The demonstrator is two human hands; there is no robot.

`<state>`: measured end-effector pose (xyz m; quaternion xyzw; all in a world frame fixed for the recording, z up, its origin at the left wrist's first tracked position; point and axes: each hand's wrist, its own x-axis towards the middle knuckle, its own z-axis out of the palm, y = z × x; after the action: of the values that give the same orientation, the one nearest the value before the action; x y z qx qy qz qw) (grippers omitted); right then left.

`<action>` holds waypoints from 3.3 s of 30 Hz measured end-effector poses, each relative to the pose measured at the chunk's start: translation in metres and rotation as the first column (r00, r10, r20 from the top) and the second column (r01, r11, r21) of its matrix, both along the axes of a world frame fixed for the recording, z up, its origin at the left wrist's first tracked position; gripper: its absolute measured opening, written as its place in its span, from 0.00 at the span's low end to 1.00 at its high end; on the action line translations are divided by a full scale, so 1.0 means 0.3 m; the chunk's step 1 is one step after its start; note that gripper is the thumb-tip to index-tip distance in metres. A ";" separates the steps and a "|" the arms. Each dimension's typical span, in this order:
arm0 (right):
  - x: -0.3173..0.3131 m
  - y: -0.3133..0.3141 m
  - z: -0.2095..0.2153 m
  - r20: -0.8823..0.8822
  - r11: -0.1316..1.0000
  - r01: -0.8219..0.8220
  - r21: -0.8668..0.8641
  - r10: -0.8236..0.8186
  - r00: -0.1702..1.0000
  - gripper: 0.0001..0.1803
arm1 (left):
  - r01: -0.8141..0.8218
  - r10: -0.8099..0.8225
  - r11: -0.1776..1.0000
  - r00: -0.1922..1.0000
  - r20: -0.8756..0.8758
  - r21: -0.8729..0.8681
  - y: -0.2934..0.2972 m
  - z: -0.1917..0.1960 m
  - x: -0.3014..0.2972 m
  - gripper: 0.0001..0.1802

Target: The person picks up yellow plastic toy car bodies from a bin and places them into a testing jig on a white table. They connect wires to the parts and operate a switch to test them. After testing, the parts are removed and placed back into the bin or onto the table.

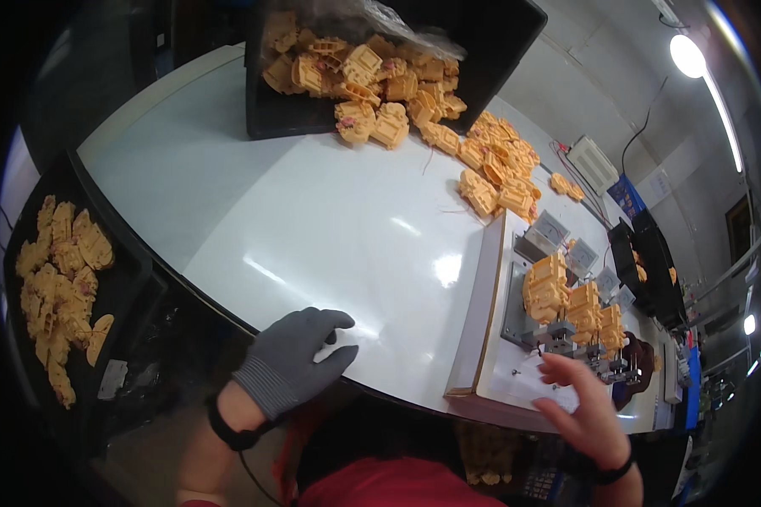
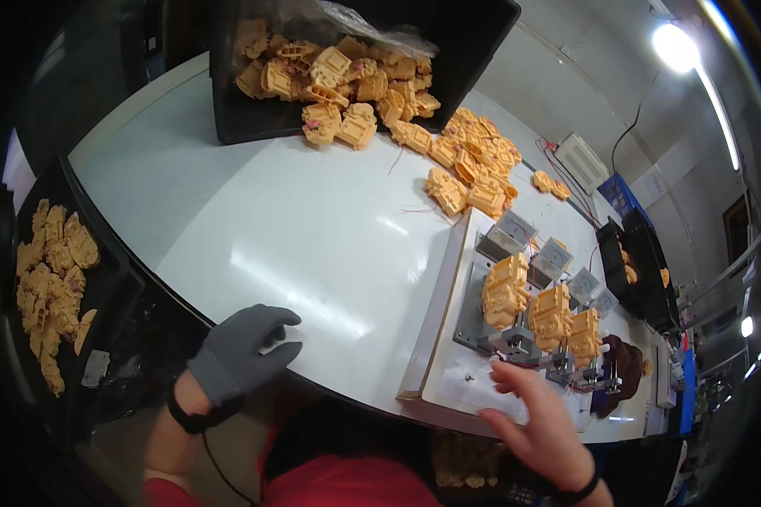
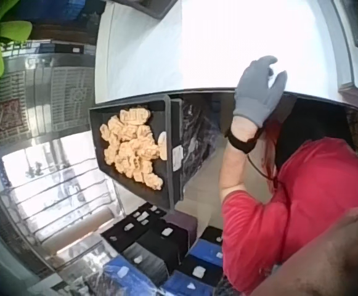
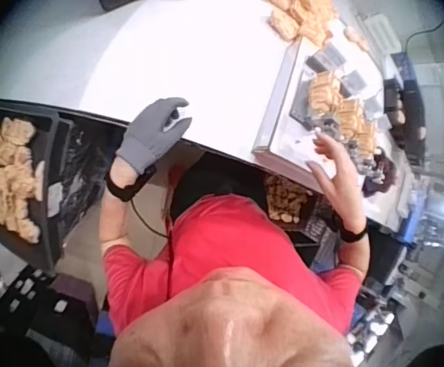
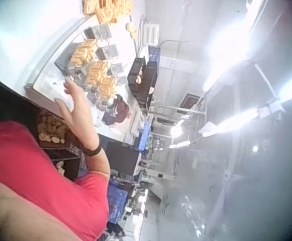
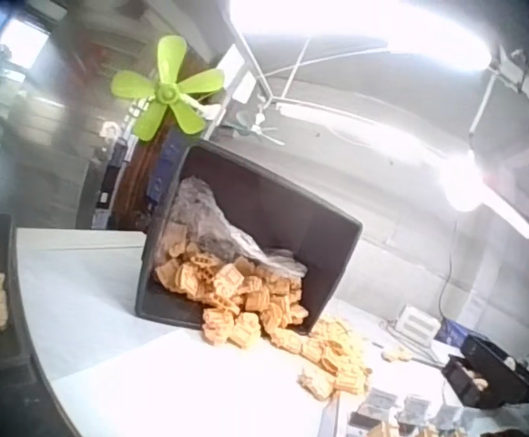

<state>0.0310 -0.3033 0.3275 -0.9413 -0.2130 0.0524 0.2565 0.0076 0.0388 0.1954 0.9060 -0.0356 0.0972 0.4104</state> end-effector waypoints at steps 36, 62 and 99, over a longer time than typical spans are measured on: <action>1.247 1.278 0.587 0.861 0.926 -0.304 -0.225 0.335 0.383 0.24 | -0.311 0.582 0.799 0.615 -0.531 0.515 0.402 0.108 0.647 0.71; 1.004 1.013 0.513 0.912 0.831 -0.519 0.199 0.037 0.409 0.11 | -0.390 0.651 0.738 0.627 -0.429 0.550 0.396 0.065 0.645 0.69; 0.860 0.738 0.425 0.952 0.745 -0.592 0.306 -0.231 0.202 0.13 | -0.136 0.398 0.815 0.837 -0.375 0.563 0.261 0.057 0.488 0.62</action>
<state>0.2890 -0.0820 0.4551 -0.5788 -0.4467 -0.5829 0.3545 0.1540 0.1171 0.2125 0.9726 0.1737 -0.0830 0.1306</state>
